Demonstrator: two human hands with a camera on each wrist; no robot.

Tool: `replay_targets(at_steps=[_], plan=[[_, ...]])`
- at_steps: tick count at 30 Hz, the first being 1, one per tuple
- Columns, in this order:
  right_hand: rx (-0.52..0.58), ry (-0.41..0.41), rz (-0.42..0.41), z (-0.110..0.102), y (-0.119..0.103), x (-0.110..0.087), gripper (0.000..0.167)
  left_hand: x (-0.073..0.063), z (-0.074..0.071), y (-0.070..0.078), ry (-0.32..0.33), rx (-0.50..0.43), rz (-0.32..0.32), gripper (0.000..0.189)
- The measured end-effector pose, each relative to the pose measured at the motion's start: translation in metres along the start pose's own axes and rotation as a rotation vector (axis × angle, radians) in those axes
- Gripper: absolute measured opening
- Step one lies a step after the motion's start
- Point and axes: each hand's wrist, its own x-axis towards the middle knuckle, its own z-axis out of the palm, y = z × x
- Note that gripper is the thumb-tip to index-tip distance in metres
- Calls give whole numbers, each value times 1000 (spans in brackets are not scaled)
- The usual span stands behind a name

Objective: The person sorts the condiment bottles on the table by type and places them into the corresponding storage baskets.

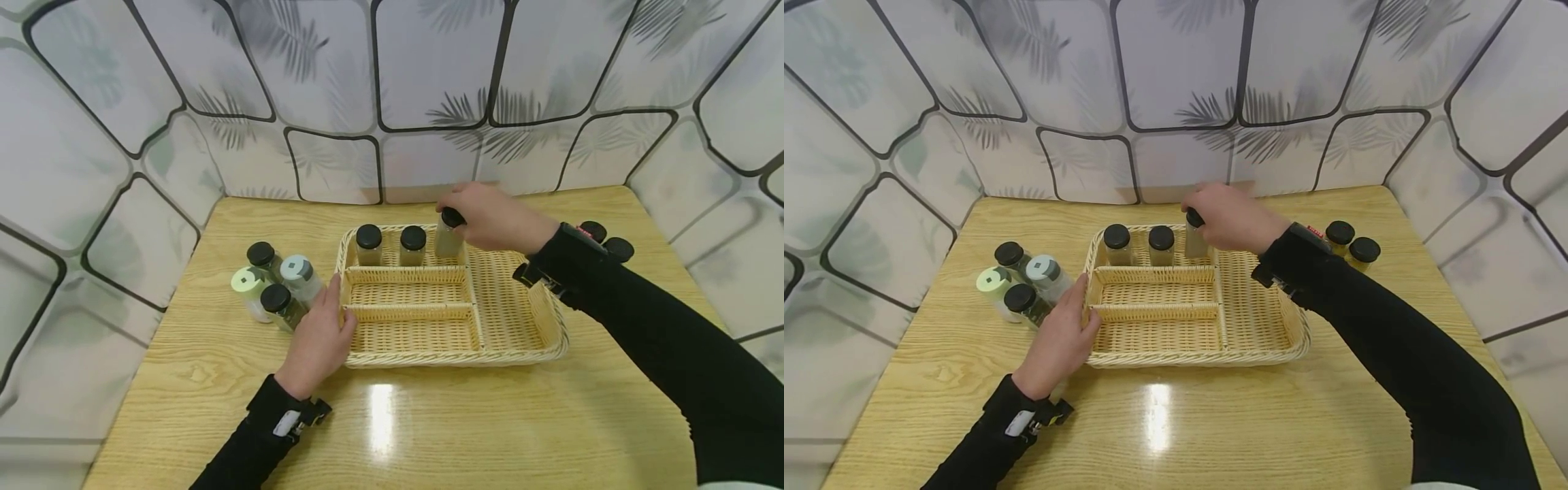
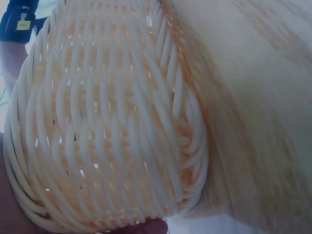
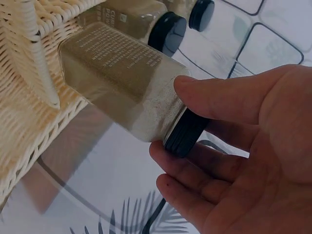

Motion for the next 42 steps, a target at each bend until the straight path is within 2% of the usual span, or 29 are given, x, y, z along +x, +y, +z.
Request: replay_targets(at_steps=[14, 23, 42], plan=[[4, 13, -31, 25, 5, 5, 37, 1, 1, 0, 2, 1, -4, 69], [20, -8, -28, 38, 10, 8, 35, 0, 1, 0, -3, -6, -9, 69], [36, -22, -15, 45, 9, 11, 39, 1, 0, -1, -6, -1, -13, 70]])
